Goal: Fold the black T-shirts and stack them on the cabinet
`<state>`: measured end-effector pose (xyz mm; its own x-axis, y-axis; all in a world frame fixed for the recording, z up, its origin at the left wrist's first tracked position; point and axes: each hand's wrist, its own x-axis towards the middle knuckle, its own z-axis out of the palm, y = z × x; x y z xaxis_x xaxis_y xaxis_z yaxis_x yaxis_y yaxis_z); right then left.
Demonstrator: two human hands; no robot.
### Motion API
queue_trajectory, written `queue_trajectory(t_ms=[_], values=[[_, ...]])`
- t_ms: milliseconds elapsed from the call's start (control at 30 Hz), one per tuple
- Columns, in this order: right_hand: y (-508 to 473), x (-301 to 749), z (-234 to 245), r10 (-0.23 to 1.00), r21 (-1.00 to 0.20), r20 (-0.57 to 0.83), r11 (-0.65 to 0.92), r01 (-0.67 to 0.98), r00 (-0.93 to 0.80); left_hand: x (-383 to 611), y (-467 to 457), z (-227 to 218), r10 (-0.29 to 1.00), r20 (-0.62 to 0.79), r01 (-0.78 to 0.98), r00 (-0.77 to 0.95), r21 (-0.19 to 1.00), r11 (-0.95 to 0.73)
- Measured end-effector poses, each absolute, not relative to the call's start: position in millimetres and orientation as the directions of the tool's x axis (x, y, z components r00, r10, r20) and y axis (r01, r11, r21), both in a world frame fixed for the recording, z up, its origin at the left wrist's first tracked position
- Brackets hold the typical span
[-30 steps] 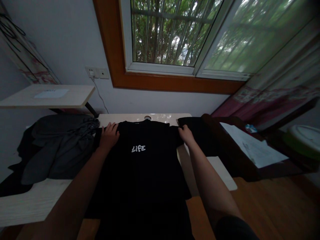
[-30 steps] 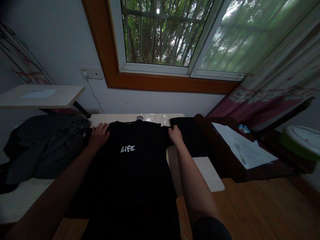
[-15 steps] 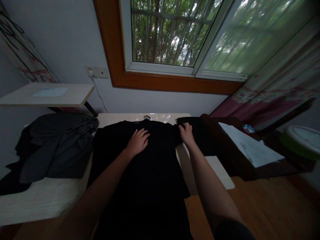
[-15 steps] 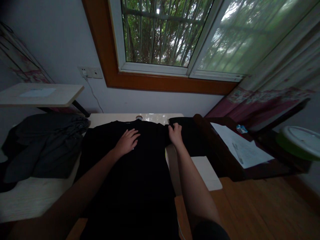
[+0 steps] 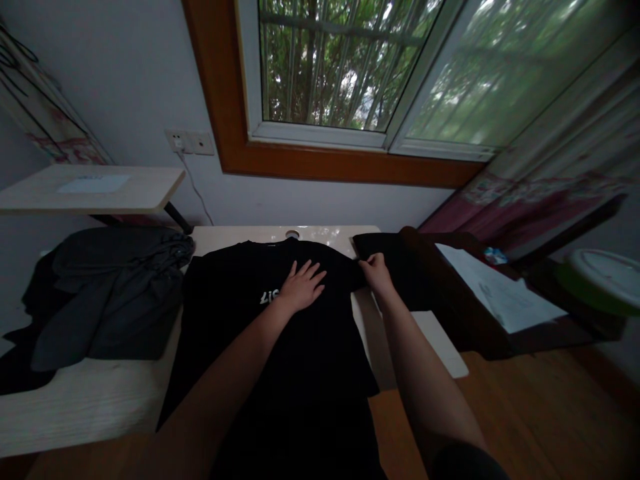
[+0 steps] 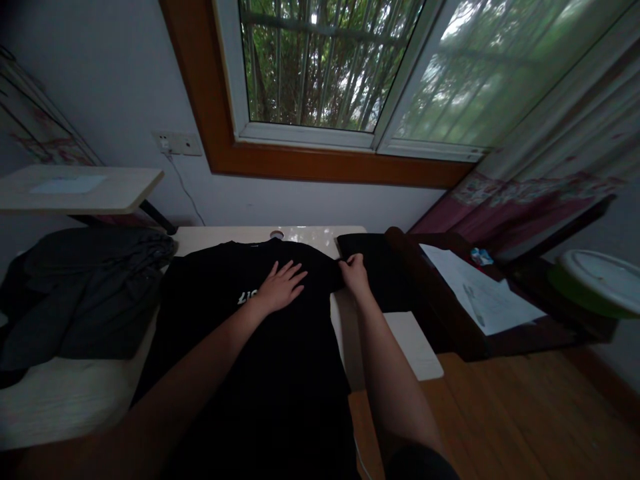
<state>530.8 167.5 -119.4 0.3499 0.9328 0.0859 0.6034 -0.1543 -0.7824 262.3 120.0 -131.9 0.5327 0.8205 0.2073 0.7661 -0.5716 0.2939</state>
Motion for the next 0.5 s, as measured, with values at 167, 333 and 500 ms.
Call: queue_trajectory(t_ms=[167, 333, 500], values=[[163.9, 522.4, -114.3, 0.944, -0.806, 0.159, -0.045, 0.59, 0.289, 280.3, 122.2, -133.9, 0.809, 0.256, 0.729, 0.53, 0.349, -0.588], [165.8, 520.1, -104.3, 0.899, -0.781, 0.284, 0.016, 0.624, 0.333, 287.8, 123.8, -137.5, 0.808, 0.273, 0.713, 0.523, 0.379, -0.59], [165.0, 516.8, -91.7, 0.849, -0.763, 0.408, 0.114, 0.636, 0.337, 286.1, 129.0, -138.4, 0.822, 0.273, 0.688, 0.499, 0.451, -0.568]])
